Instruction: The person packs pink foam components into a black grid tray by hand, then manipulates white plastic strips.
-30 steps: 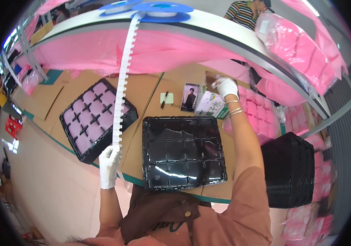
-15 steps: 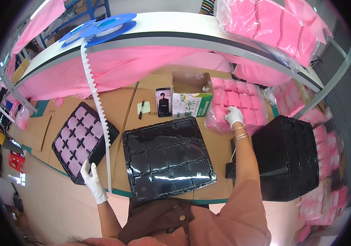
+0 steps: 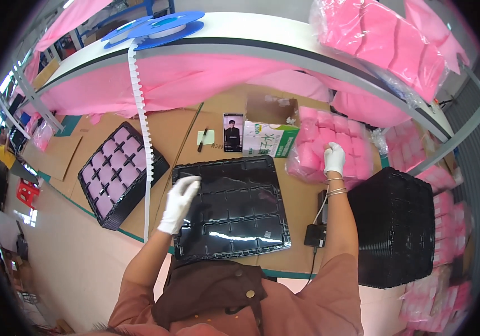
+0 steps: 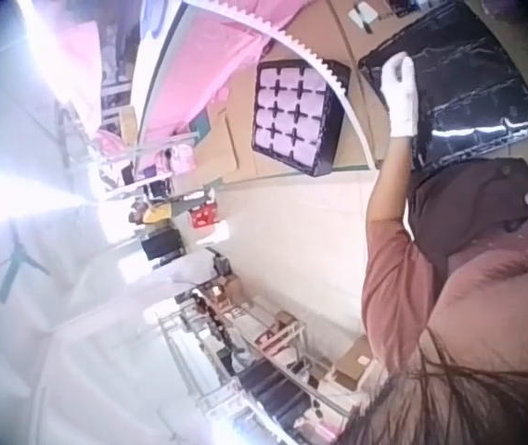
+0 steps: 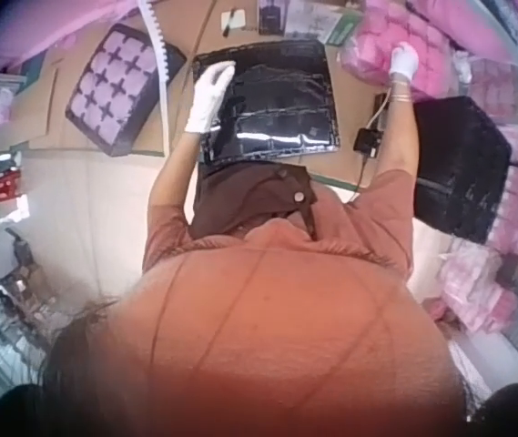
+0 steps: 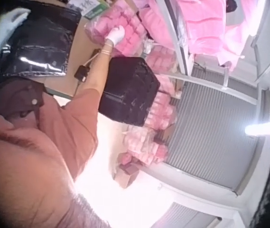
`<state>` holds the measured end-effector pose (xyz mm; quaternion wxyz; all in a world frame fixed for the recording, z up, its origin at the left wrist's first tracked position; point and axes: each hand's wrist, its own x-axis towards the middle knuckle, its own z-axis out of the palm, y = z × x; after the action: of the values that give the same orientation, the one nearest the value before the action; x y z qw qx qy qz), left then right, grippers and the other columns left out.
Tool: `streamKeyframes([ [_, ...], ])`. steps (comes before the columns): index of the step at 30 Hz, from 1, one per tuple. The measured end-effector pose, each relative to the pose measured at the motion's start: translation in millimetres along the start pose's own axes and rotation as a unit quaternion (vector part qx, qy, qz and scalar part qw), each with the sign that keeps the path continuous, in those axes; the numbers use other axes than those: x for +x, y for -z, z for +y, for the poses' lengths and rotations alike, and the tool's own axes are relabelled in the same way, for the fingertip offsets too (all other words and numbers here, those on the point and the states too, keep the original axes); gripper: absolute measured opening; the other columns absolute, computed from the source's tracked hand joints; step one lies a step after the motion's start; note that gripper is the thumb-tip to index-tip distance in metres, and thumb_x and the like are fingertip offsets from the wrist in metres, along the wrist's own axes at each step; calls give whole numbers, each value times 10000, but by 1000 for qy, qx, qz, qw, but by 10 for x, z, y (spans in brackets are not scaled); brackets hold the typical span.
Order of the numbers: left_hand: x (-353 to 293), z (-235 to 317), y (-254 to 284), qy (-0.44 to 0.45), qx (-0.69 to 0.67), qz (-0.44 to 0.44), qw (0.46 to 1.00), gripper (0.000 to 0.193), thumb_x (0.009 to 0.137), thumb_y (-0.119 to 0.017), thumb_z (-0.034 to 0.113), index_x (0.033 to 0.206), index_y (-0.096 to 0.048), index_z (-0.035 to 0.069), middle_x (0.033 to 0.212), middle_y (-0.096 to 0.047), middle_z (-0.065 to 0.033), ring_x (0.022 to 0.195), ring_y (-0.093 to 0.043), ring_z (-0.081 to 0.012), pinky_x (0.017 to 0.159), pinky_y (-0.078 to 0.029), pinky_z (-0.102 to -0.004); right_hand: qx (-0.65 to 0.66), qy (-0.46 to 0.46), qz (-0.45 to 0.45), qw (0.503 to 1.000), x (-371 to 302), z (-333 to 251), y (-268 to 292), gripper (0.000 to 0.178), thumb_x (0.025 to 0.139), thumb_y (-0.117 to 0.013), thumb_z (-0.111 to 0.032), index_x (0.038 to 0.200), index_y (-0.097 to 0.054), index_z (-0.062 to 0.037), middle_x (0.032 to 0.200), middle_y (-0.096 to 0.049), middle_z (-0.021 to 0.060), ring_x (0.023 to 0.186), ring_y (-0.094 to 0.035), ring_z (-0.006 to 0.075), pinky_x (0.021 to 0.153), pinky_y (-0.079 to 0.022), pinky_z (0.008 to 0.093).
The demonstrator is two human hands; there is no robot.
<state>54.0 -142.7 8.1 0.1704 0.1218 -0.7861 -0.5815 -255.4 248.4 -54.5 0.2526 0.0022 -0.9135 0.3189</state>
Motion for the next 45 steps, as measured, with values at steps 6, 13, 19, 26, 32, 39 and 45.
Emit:
streamKeyframes([
  [6,361,411,-1203,137,-258,-297,909,551,974,-403,474,1243,-548,15,1190,-587,-127,1121,-545,-220,964,-410,-357,103,109,93,984,-146,-917,965,190,864,-627,-132,985,-645,13,917,-657,176,855,-625,308,787,-482,356],
  [13,551,1025,-1671,343,-545,-310,700,715,902,-431,602,1303,-453,10,1279,-522,-183,1223,-469,-299,1075,-303,-453,164,322,-67,930,-1095,-1797,1402,230,639,-496,149,783,-542,-25,689,-515,91,633,-527,228,613,-439,310],
  [19,217,289,-587,195,-354,-177,898,243,853,-642,283,979,-583,83,881,-561,-5,864,-564,-134,754,-456,-293,164,204,-59,963,-1549,-1574,1152,356,888,-574,-278,1128,-605,-16,1113,-617,171,1096,-554,340,934,-442,394],
  [26,-341,-374,343,259,-131,-73,954,266,847,-669,256,1010,-611,54,881,-607,-4,736,-540,-92,663,-437,-261,201,-99,-338,914,-1974,-1156,461,712,791,-739,-323,1323,-438,41,895,-676,110,784,-637,150,727,-502,279],
  [32,-589,-544,465,253,-178,-19,951,280,840,-681,156,1073,-586,32,849,-616,0,695,-519,-52,618,-422,-205,430,-253,-439,747,-2185,-1233,358,476,809,-714,-125,1219,-532,33,853,-642,21,696,-565,86,638,-452,220],
  [39,-632,-941,344,186,-25,-2,982,397,818,-679,187,1151,-576,-3,838,-683,-63,725,-625,-107,675,-490,-256,159,-174,-345,909,-2182,-1043,286,467,764,-726,-137,1172,-579,37,681,-651,55,612,-583,114,608,-464,260],
  [45,-593,-933,304,207,35,13,978,436,802,-681,230,1173,-583,23,756,-696,-85,714,-666,-146,692,-505,-283,85,-155,-320,931,-2198,-1085,284,488,758,-699,-93,1202,-558,51,696,-652,64,627,-602,114,605,-467,244],
])
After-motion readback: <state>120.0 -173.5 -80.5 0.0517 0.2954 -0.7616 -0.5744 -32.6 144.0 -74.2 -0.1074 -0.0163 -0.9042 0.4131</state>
